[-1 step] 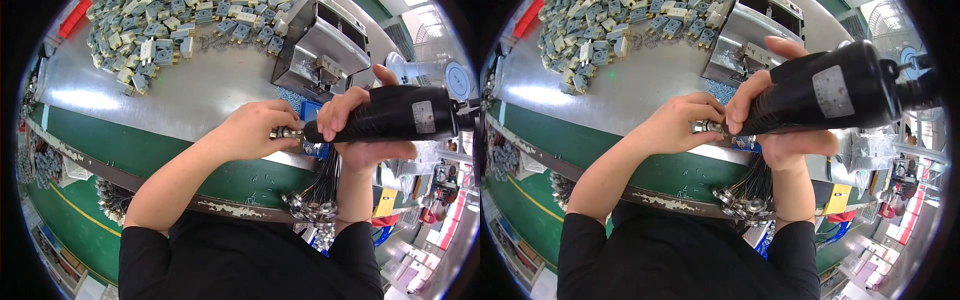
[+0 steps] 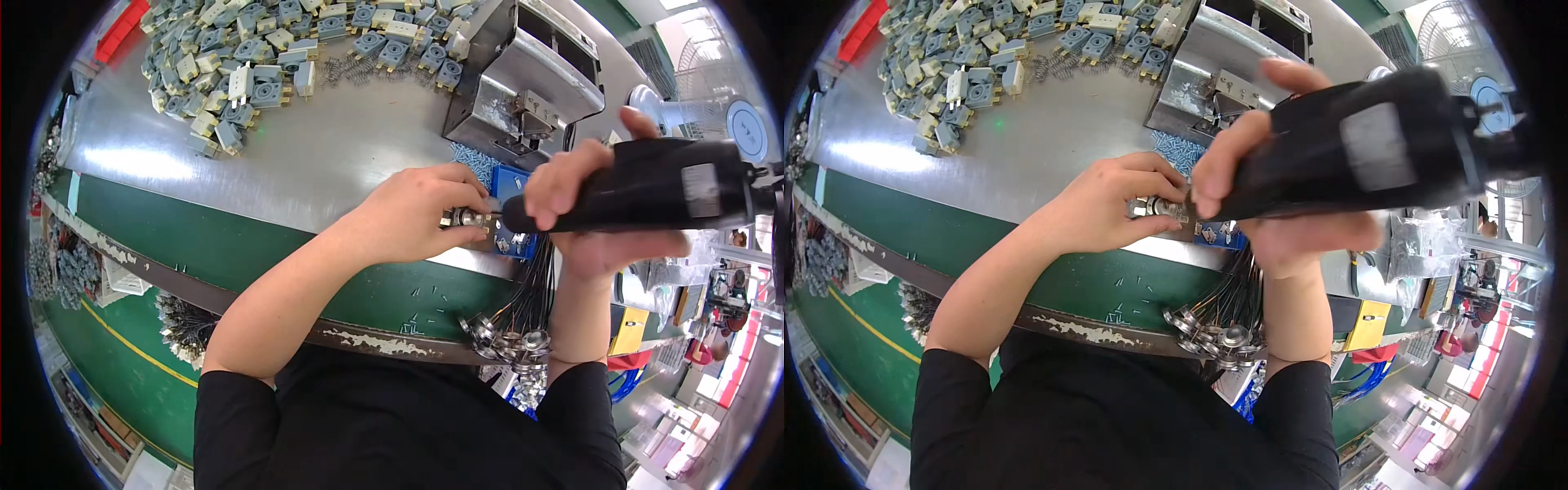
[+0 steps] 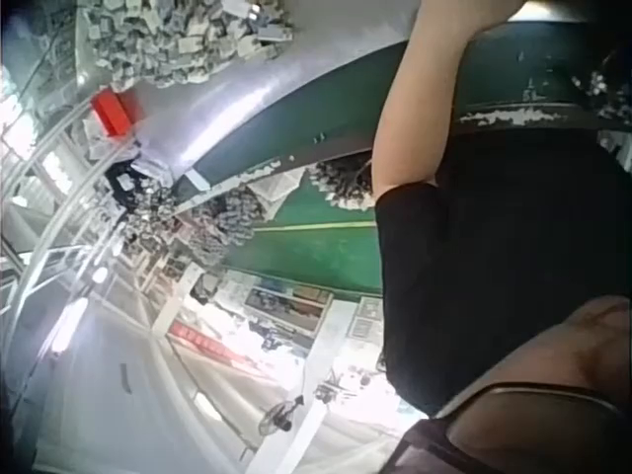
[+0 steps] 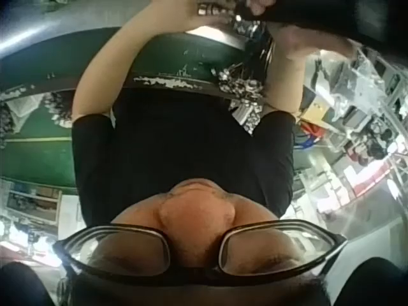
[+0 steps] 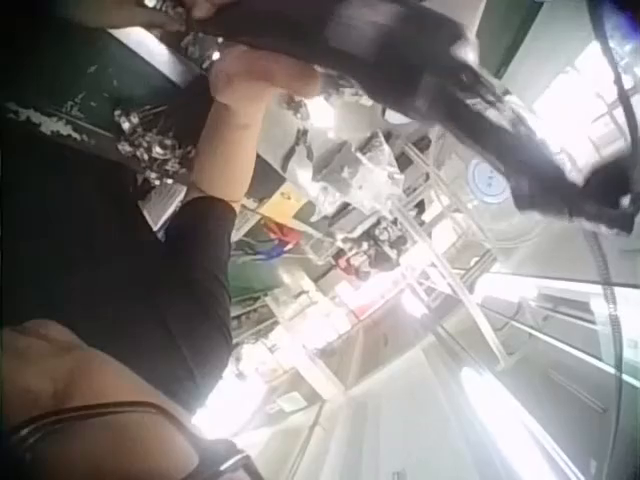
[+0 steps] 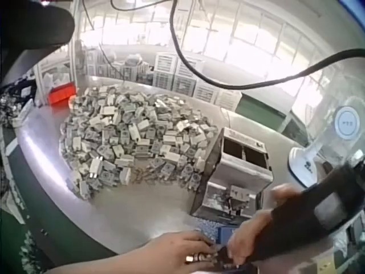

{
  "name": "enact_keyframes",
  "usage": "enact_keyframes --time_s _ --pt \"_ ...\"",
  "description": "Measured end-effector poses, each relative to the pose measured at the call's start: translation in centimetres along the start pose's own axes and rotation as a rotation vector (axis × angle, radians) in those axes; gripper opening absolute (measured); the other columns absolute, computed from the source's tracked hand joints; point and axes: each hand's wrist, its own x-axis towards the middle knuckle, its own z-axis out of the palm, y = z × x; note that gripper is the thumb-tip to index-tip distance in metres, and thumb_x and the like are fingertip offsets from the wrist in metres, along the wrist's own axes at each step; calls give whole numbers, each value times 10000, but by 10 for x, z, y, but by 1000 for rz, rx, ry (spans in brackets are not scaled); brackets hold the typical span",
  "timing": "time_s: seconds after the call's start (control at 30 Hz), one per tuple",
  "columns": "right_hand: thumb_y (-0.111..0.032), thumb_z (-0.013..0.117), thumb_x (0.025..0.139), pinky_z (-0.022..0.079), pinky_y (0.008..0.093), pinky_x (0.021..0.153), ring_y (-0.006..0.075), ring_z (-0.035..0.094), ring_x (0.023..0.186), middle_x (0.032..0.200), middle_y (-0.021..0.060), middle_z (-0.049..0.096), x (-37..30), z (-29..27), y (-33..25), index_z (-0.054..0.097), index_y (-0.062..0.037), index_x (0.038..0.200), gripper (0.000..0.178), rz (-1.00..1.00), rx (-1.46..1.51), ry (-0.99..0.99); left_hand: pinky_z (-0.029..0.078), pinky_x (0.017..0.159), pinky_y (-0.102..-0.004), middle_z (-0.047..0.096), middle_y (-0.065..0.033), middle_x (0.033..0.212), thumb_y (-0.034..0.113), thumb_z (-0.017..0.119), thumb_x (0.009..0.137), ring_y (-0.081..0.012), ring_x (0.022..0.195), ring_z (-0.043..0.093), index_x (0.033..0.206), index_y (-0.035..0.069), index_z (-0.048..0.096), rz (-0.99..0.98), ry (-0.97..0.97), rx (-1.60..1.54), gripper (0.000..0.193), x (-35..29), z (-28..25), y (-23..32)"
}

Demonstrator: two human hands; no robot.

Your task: The recorder is assembling small electronic or mechanical components, attaching wires and using an electric screwdriver.

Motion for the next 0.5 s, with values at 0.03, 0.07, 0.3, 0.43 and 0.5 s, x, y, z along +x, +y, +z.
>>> enact_keyframes --time_s 0.03,0.07,0.3,0.43,0.5 --pt "-901 464 902 528 390 683 210 612 724 951 119 583 5 -2 -6 267 -102 1644 1108 -21 11 1 594 939 -411 738 -131 1173 132 861 839 -322 1081 733 1085 38 780 20 13 -1 275 1 0 -1" --pt "-901 464 902 528 390 683 210 612 724 951 119 583 10 -1 -15 267 -102 1644 1108 -26 4 14 594 939 -411 738 -131 1173 132 861 839 -322 1081 733 1085 38 780 25 -2 -2 275 0 -1 0" --pt "-825 397 1001 467 385 682 207 541 708 923 108 539 50 -22 -34 413 16 1517 987 185 -194 515 595 931 -407 744 -140 1179 115 874 819 -333 1073 737 1076 29 775 58 35 3 288 1 0 0" --pt "-964 352 894 465 380 624 205 531 632 814 81 552 59 -24 -26 502 -15 1415 1093 41 -434 761 594 935 -402 750 -130 1194 114 884 814 -323 1092 737 1075 33 776 25 42 -8 294 3 4 6" --pt "-969 342 891 470 381 626 207 539 635 814 85 559 64 -24 -23 504 -14 1400 1094 26 -458 785 595 930 -398 752 -116 1201 114 891 814 -319 1101 736 1078 45 780 18 66 -9 294 3 5 5"
